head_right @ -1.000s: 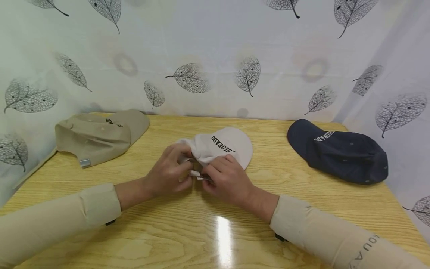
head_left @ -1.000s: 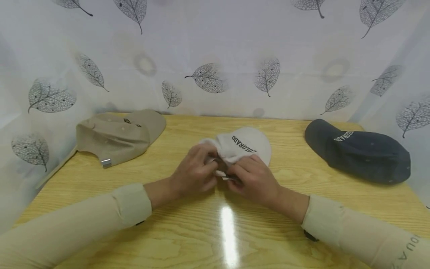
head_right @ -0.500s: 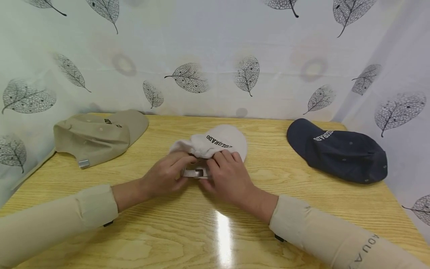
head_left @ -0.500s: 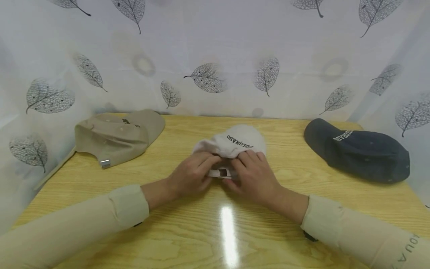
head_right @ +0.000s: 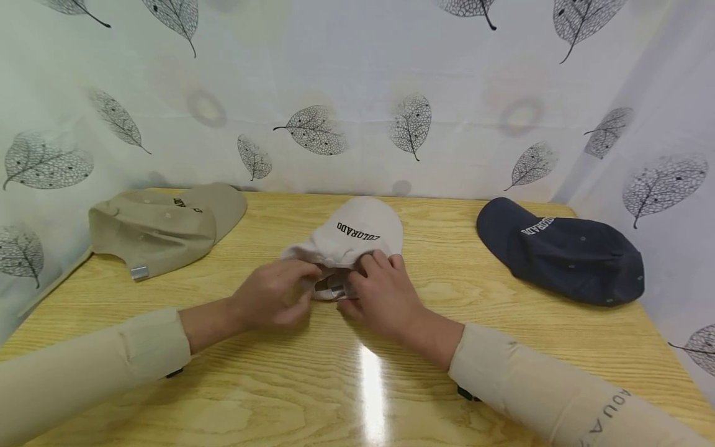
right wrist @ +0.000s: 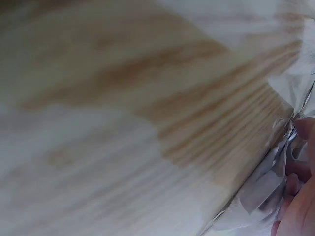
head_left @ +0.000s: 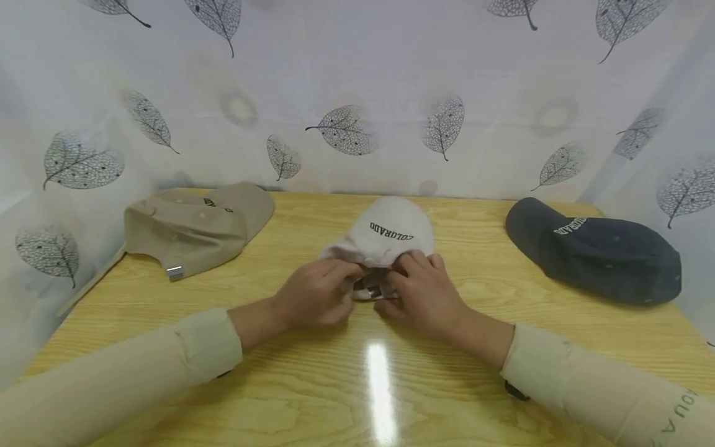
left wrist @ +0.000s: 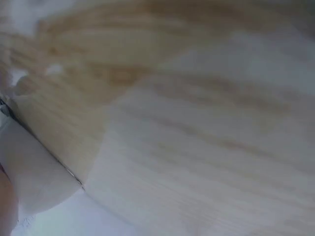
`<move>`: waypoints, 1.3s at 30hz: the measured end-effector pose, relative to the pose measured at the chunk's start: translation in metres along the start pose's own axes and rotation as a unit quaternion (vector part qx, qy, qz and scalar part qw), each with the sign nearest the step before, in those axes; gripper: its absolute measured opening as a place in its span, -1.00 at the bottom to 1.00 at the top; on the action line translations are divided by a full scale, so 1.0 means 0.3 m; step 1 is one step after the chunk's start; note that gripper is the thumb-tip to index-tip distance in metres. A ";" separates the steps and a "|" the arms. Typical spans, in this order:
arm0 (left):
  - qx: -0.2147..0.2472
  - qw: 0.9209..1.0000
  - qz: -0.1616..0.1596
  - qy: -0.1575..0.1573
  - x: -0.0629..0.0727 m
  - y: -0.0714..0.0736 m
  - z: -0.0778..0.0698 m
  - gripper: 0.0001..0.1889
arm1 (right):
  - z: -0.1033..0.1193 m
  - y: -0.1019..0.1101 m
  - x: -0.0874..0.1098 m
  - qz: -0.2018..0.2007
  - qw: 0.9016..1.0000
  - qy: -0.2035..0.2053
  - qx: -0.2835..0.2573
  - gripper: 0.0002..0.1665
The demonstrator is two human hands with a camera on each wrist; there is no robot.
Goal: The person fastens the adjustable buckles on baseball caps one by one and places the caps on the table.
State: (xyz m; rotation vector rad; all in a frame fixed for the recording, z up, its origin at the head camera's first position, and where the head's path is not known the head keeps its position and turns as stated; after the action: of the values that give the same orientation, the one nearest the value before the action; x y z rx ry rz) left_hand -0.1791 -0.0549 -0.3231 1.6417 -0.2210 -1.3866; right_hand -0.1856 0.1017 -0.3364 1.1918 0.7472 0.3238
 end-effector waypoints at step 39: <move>-0.201 0.967 0.155 -0.008 0.023 -0.088 0.007 -0.32 | -0.027 0.032 -0.002 -0.066 0.996 -0.053 -0.014 0.03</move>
State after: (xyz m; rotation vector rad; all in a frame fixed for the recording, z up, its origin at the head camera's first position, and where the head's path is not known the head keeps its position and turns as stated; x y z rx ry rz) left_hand -0.1893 -0.0462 -0.3469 1.2028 -0.1816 -1.1191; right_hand -0.1899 0.1106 -0.3289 1.1181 0.7233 0.1607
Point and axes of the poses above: each hand's wrist, its own x-axis away from the middle knuckle, its own y-axis out of the back of the hand, z = x × y, the point moved 7 cm from there along -x, towards the middle knuckle, and after that the axes turned 10 degrees about -x, right-handed, at the moved point
